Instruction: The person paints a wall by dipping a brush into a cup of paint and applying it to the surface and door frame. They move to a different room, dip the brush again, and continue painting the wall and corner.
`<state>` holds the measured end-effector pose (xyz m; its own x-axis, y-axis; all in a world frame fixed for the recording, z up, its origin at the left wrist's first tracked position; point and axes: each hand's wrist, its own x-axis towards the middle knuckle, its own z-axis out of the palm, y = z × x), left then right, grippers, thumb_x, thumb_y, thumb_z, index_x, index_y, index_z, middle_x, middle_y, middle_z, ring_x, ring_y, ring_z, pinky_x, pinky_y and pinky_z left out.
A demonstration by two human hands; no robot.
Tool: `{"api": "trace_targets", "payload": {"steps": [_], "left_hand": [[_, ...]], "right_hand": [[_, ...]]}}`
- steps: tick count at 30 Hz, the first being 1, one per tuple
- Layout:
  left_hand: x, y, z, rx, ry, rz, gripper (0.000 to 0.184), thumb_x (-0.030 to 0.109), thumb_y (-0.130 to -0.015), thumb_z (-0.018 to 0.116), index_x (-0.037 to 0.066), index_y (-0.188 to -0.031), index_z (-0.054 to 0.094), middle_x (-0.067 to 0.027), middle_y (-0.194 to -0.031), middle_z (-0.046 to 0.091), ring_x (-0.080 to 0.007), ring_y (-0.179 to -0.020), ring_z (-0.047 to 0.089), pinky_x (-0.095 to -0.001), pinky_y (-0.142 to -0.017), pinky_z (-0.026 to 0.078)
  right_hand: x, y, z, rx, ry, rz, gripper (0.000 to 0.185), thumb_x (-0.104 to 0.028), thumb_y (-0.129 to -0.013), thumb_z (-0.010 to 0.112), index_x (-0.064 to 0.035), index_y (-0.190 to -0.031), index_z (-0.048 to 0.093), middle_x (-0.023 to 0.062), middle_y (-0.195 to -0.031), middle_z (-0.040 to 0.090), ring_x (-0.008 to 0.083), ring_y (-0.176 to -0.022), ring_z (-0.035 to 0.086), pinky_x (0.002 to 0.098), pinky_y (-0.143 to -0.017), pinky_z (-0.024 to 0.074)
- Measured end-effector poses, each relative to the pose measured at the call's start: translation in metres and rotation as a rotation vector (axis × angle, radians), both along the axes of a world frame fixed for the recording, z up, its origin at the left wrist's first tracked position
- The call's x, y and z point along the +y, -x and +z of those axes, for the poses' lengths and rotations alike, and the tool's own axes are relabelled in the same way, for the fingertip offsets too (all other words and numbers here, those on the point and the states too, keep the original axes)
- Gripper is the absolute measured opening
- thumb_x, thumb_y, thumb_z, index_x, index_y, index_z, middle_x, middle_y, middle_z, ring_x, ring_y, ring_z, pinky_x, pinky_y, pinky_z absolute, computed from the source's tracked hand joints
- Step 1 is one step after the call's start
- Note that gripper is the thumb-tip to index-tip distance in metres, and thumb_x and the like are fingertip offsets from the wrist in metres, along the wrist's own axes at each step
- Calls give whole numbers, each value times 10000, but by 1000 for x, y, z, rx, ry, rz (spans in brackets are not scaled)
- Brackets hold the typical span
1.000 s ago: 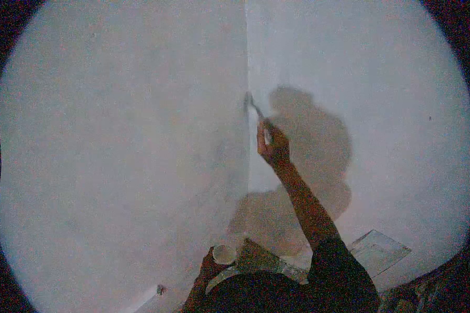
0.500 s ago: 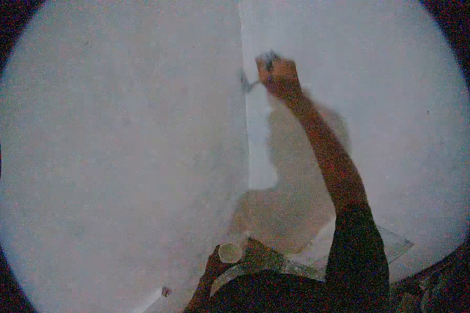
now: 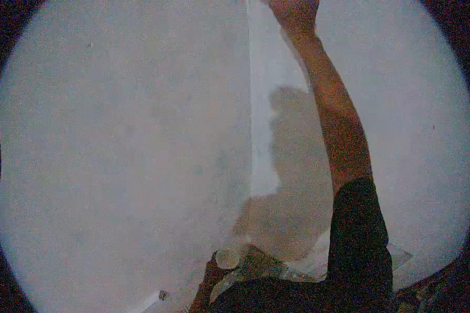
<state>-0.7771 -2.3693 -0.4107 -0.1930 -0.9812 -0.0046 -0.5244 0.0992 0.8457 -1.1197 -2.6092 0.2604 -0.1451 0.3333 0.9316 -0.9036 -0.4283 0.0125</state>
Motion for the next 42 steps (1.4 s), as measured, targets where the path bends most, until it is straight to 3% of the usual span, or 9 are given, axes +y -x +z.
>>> {"api": "trace_targets", "payload": {"steps": [2,5,13,25,29,31,35,41,42], "left_hand": [[-1,-8,-20,-57,41,-70,973,497,-653,958,26,-1354,474,-190,-1193,720,-377,-1111,705,-499,-913,587],[6,-10,11,20,65,-100,953,506,-662,951,25,-1337,480,-196,-1188,718,-383,-1102,705,-491,-905,589],[1,-19,-13,-3,27,-104,889,487,-684,946,25,-1303,505,-196,-1186,714,-376,-1104,703,-475,-907,587],[2,-38,29,18,-48,-115,898,499,-670,951,41,-1303,509,-183,-1193,711,-376,-1109,697,-483,-929,575],[-3,-50,34,-20,-32,-154,927,509,-667,950,27,-1319,501,-192,-1205,711,-379,-1119,696,-479,-932,575],[-8,-57,24,35,-23,-142,939,510,-665,950,21,-1326,498,-195,-1210,711,-379,-1126,694,-478,-936,574],[-24,-67,-4,-29,9,-78,960,501,-659,956,11,-1340,490,-199,-1205,717,-381,-1130,695,-478,-939,575],[-19,-70,47,-3,48,-49,971,512,-641,961,16,-1329,490,-201,-1199,717,-393,-1117,699,-481,-927,581],[-20,-75,52,-1,49,-54,971,512,-641,961,16,-1329,490,-201,-1199,717,-393,-1117,699,-481,-927,581]], "right_hand": [[2,-14,-37,-83,-80,59,441,-316,-979,677,39,-720,654,229,-625,630,329,-539,638,428,-531,478],[0,-14,-113,72,-253,22,304,-300,-1001,678,-22,-1102,750,147,-828,763,234,-752,761,364,-707,594],[31,-33,-206,92,-287,173,222,-207,-993,696,-5,-1062,755,128,-866,780,150,-744,757,298,-690,594],[25,-59,-91,25,114,212,281,-254,-984,688,19,-950,748,180,-789,747,291,-675,756,363,-640,592],[4,-61,-28,-30,-94,-51,331,-335,-1010,684,-19,-1047,774,114,-834,774,151,-766,738,322,-693,575],[0,-88,8,-49,136,176,413,-302,-977,672,45,-753,660,242,-638,630,353,-551,642,441,-541,479],[-41,-85,73,-19,86,-7,401,-289,-972,667,51,-760,653,243,-659,646,369,-559,643,449,-553,481],[-24,-92,45,109,-106,-38,401,-271,-970,652,35,-712,636,218,-675,664,354,-583,654,462,-563,490],[-8,-95,29,144,-259,-164,385,-360,-995,640,2,-883,708,171,-747,718,274,-673,701,410,-636,531]]}}
